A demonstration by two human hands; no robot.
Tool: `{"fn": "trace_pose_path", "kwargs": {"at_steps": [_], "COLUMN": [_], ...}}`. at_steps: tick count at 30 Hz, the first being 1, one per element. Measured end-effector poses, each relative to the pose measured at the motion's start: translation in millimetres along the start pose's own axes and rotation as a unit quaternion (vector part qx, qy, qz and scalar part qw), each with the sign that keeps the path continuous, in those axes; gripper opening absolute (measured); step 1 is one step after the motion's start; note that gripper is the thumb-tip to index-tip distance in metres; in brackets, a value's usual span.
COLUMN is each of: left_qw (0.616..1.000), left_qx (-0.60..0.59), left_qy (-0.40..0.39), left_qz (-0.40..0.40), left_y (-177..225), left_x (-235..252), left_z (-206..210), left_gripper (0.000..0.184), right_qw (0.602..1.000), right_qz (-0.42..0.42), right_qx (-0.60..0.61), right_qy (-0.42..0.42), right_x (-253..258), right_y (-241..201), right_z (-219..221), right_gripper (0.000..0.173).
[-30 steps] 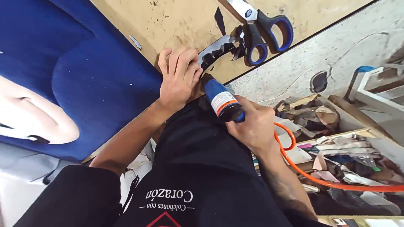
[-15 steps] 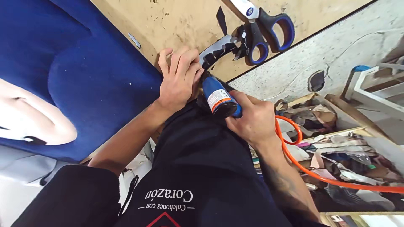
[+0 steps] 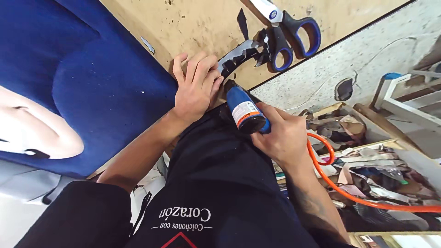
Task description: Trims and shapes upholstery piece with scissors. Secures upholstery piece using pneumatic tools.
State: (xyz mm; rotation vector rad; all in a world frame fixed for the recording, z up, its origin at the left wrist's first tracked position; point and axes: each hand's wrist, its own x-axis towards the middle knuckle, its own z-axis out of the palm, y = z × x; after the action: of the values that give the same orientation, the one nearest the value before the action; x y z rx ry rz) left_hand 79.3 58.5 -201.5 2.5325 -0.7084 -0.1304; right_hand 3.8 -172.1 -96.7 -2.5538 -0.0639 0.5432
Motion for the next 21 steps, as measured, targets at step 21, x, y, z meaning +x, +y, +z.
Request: {"fn": "trace_pose_path", "kwargs": {"at_steps": [21], "left_qw": [0.967], "left_qx": [-0.121], "left_qy": [-0.149], "left_qz": [-0.168], "left_y": [9.5], "left_x": [36.3], "left_z": [-23.9], "left_gripper": [0.025], "right_qw": [0.998], "right_qz": [0.063], "right_qx": [0.003], "right_qy": [0.024], "right_x": [-26.7], "right_y": [1.4], "right_z": [3.4], "right_gripper": [0.038]}}
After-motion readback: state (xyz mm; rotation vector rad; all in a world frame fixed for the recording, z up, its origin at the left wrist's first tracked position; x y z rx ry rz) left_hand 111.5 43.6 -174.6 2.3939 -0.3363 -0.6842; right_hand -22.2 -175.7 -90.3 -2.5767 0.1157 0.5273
